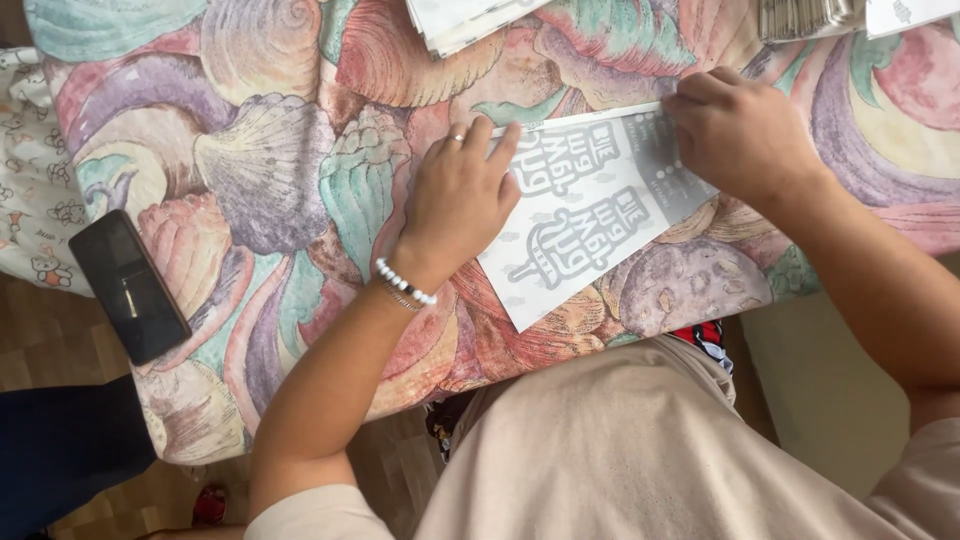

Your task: Fold and stack printed paper sheets on a table

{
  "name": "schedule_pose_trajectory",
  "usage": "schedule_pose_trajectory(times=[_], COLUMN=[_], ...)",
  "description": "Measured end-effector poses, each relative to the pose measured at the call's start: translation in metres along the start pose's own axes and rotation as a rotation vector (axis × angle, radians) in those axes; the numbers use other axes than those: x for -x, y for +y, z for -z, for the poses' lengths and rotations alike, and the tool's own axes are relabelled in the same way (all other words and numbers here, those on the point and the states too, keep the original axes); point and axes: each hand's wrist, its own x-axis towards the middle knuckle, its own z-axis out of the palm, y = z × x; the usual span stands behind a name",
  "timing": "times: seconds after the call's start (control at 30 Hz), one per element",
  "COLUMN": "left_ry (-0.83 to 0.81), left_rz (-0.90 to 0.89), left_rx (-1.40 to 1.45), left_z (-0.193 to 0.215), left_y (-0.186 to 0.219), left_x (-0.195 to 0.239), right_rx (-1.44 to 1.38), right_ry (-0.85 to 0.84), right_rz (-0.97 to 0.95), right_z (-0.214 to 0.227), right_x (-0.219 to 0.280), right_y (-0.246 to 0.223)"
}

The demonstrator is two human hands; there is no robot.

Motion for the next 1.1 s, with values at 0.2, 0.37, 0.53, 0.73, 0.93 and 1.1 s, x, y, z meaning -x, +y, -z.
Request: schedule_pose_trajectory(times=[0.2, 0.37, 0.53, 0.73, 0.93, 1.1], left_ry=[0.056, 0.015, 0.078, 0.044, 0.088, 0.069], left_rz=[0.007, 0.032, 0.017, -0.019, -0.005, -0.005], left_rx=[-0.126, -0.103, -0.008, -0.204, -0.212, -0.107], left_z=[-0.007, -0.008, 0.001, -0.002, -0.007, 0.001], left_y=[0.005, 0.005, 0.002, 0.008, 0.008, 0.005], left_x=[-0.002, 0.007, 0.003, -0.010, -0.005, -0.013], right_rx=[-0.347, -0.234, -0.166, -0.237, -0.104, -0.131], right_ry=[0.059, 0.105, 0.186, 0.093, 0.180, 0.279], right_rz=[0.127, 0.234, 0.086, -0.014, 0.273, 0.221], right_z=[0.010, -0.008, -0.011, -0.003, -0.025, -0.015], right_x=[-0.053, -0.054, -0.001, -0.021, -0.065, -0.011], right_y=[-0.072, -0.066, -0.004, -0.027, -0.065, -0.015])
